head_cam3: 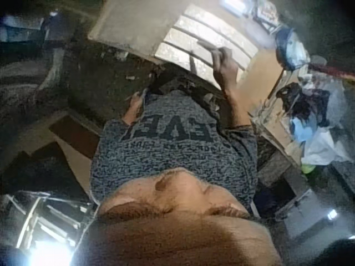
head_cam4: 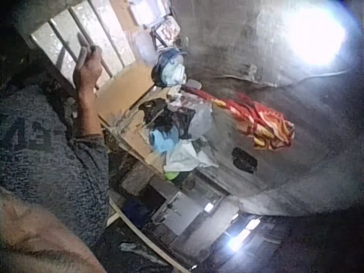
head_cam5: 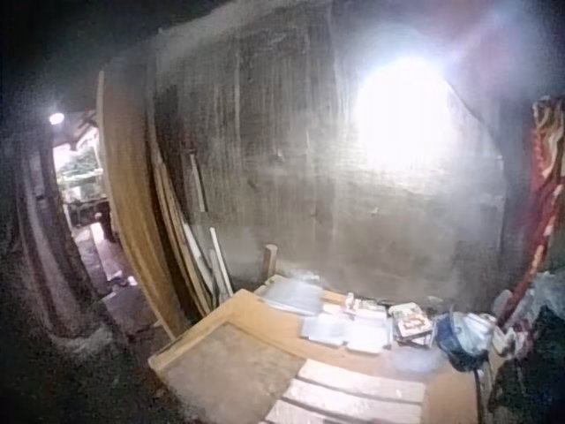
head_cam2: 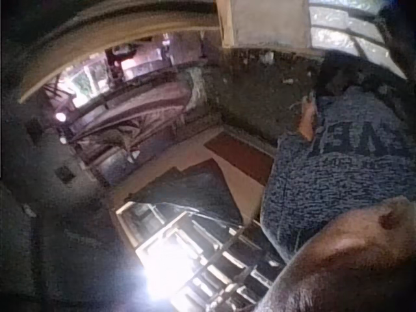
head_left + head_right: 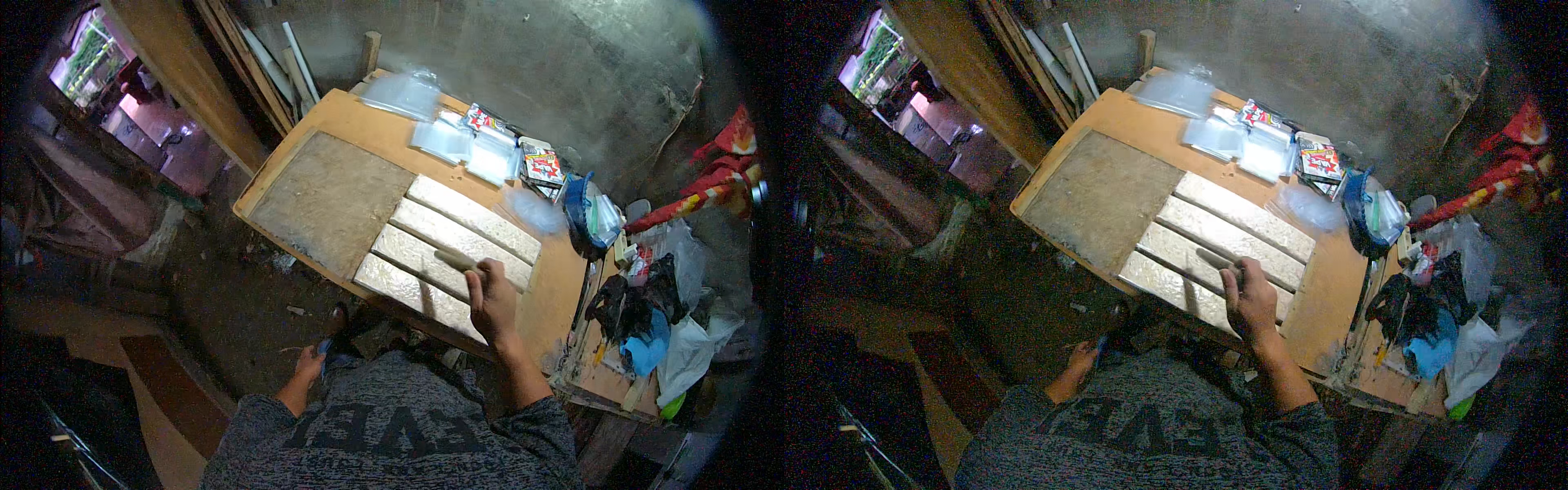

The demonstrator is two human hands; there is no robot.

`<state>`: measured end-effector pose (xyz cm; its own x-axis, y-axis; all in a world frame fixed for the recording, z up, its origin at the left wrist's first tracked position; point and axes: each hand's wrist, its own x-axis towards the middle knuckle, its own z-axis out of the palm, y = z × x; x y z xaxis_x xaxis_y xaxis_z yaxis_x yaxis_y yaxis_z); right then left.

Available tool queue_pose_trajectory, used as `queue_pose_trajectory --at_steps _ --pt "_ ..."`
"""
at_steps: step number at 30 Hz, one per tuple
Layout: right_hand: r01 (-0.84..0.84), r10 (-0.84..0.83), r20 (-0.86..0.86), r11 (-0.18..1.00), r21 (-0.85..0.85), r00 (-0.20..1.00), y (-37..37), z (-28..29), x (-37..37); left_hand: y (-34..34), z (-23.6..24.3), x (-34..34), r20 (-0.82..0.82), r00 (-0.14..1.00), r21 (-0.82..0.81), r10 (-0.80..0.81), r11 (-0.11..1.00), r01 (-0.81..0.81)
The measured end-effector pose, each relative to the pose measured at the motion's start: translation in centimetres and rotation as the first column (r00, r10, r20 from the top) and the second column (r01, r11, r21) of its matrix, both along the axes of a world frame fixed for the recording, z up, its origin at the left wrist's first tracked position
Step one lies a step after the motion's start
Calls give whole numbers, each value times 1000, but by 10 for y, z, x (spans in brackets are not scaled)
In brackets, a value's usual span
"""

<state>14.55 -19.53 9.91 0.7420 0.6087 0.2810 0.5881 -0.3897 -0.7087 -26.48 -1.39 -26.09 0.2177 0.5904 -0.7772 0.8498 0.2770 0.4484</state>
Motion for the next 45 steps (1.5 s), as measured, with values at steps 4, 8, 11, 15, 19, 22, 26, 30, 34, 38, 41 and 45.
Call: queue_pose_trajectory --at_steps 4,8,11,15,19,22,26,30,34,38,41,45 --pt "-71 71 137 997 -6 988 19 -4 -6 0 32 21 -124 990 -97 -64 994 52" --pt "-109 113 53 992 -70 992 39 -3 -10 -7 35 9 -71 996 -78 58 995 -63" --pt "-27 19 108 997 79 994 42 -7 -4 -8 62 24 -73 995 -56 68 996 -72" --pt "-100 103 90 994 -36 991 59 0 -3 -9 34 2 -43 999 -18 31 999 -32" --pt "-169 173 124 985 -46 977 76 7 -14 -5 26 1 -38 997 -84 60 994 -63" --pt "-103 105 130 995 -16 986 74 3 -13 -8 36 7 -71 997 -55 14 998 -17" --pt "-25 26 49 1000 -6 998 45 4 2 -7 3 -3 -18 999 -31 32 999 -32" --pt "196 -196 36 981 -6 980 12 22 -2 3 2 2 -29 999 -54 30 998 -32" --pt "221 -217 64 973 -64 974 -32 6 8 6 23 19 -50 999 -78 5 997 -9" --pt "251 -245 134 967 -35 960 -66 -3 14 21 1 21 -29 988 17 -149 989 150" --pt "342 -340 56 939 -40 939 -87 2 10 32 2 41 -27 983 31 -184 982 185" --pt "333 -330 54 939 -80 942 -107 4 10 33 -7 42 28 988 25 -152 988 151"
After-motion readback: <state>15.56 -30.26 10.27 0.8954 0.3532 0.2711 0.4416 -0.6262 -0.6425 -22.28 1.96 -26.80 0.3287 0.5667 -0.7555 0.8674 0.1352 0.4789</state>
